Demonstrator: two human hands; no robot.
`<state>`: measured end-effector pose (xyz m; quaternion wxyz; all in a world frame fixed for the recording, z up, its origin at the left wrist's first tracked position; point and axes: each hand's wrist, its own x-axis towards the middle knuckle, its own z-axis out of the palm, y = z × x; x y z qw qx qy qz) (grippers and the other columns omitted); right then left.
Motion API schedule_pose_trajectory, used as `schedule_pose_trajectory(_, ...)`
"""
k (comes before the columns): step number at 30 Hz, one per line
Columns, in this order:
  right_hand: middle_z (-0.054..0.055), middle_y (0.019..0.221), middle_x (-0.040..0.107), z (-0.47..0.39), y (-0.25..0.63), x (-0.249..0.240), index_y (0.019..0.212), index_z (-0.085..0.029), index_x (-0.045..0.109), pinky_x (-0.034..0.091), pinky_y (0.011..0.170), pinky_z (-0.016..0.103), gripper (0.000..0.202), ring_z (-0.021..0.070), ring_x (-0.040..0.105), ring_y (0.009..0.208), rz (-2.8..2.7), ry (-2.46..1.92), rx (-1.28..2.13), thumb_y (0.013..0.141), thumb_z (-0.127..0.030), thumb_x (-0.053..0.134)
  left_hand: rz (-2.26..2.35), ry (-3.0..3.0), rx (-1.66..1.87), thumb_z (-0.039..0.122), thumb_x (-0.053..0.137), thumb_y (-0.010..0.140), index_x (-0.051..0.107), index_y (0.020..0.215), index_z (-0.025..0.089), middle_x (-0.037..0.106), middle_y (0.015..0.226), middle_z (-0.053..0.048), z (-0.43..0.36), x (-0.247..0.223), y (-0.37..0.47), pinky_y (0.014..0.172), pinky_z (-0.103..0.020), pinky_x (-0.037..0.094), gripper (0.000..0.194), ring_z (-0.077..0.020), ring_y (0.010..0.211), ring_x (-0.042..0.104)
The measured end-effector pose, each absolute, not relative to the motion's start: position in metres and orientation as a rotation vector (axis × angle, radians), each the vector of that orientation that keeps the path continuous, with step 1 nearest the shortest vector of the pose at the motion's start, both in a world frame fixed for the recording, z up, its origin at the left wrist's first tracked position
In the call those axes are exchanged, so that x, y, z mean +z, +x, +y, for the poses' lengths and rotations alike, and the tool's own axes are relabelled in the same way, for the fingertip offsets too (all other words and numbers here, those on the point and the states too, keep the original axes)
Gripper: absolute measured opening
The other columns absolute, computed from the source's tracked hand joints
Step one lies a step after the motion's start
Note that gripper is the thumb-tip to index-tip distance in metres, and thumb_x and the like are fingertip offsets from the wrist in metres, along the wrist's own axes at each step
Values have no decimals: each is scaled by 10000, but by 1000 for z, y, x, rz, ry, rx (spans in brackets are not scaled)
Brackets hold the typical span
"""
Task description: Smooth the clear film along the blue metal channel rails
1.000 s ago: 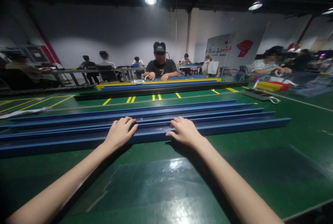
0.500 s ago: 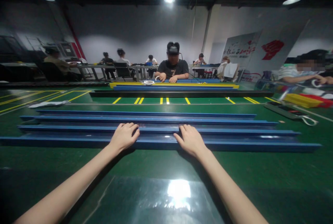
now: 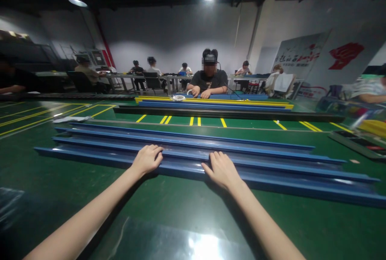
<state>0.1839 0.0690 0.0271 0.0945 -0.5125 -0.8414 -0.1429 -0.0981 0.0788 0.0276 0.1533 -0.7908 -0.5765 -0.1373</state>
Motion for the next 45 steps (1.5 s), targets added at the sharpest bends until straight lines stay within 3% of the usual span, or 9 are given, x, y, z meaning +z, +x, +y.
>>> schedule_pose_trajectory(27, 104, 857, 593, 143, 210, 13, 890, -166, 540, 357, 710, 341, 372, 231, 508, 836, -2421, -1348, -233, 851, -463, 320, -1842, -2213, -317, 270, 371, 807, 586, 902, 167, 613, 917, -90, 131, 27, -71, 797, -351, 381, 256, -227, 879, 529)
schedule_pose_trajectory(45, 121, 938, 609, 135, 205, 17, 997, -123, 583, 359, 782, 333, 417, 227, 514, 897, -2434, -1538, -382, 869, -383, 284, -1833, -2242, -358, 286, 337, 827, 584, 872, 142, 608, 883, -111, 130, 29, -69, 782, -344, 380, 289, -231, 864, 528)
